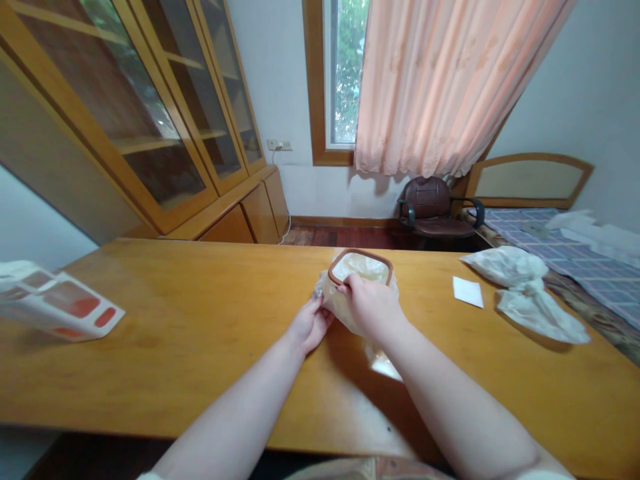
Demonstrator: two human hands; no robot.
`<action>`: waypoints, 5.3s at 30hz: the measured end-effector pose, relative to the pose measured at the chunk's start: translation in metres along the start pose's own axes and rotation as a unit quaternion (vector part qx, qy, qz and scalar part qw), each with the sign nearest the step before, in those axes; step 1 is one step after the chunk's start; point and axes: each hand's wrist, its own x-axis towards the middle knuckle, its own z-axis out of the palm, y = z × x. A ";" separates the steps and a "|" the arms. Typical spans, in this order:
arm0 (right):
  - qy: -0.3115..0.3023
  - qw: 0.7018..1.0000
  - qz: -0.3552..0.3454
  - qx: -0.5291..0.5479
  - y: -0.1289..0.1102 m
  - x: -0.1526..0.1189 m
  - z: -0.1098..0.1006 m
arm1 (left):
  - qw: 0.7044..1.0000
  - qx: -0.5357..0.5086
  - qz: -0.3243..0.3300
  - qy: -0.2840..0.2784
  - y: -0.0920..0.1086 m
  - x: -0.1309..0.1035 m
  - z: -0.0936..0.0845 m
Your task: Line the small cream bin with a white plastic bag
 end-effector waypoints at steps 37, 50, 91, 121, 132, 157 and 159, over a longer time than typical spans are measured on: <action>0.069 0.984 -0.061 0.154 0.014 -0.001 -0.011 | 0.946 0.111 0.210 0.222 0.018 0.002 -0.010; -0.002 0.977 0.166 0.131 0.080 0.024 -0.011 | 0.979 0.136 0.048 0.141 0.031 0.019 0.008; -0.017 0.965 -0.169 0.199 0.063 0.014 -0.016 | 1.000 -0.001 -0.030 0.005 0.029 0.018 -0.020; 0.046 0.934 -0.166 0.313 0.091 0.039 0.013 | 0.996 0.083 -0.018 -0.013 0.002 0.018 -0.014; 0.041 0.921 -0.179 0.344 0.097 0.041 0.016 | 0.990 0.103 -0.012 0.097 0.001 0.024 -0.013; 0.035 0.915 -0.236 0.326 0.094 0.041 0.010 | 0.988 -0.022 0.024 -0.152 0.030 0.010 -0.007; 0.029 0.915 -0.243 0.320 0.093 0.040 0.009 | 0.992 0.003 0.018 -0.126 0.029 0.008 -0.007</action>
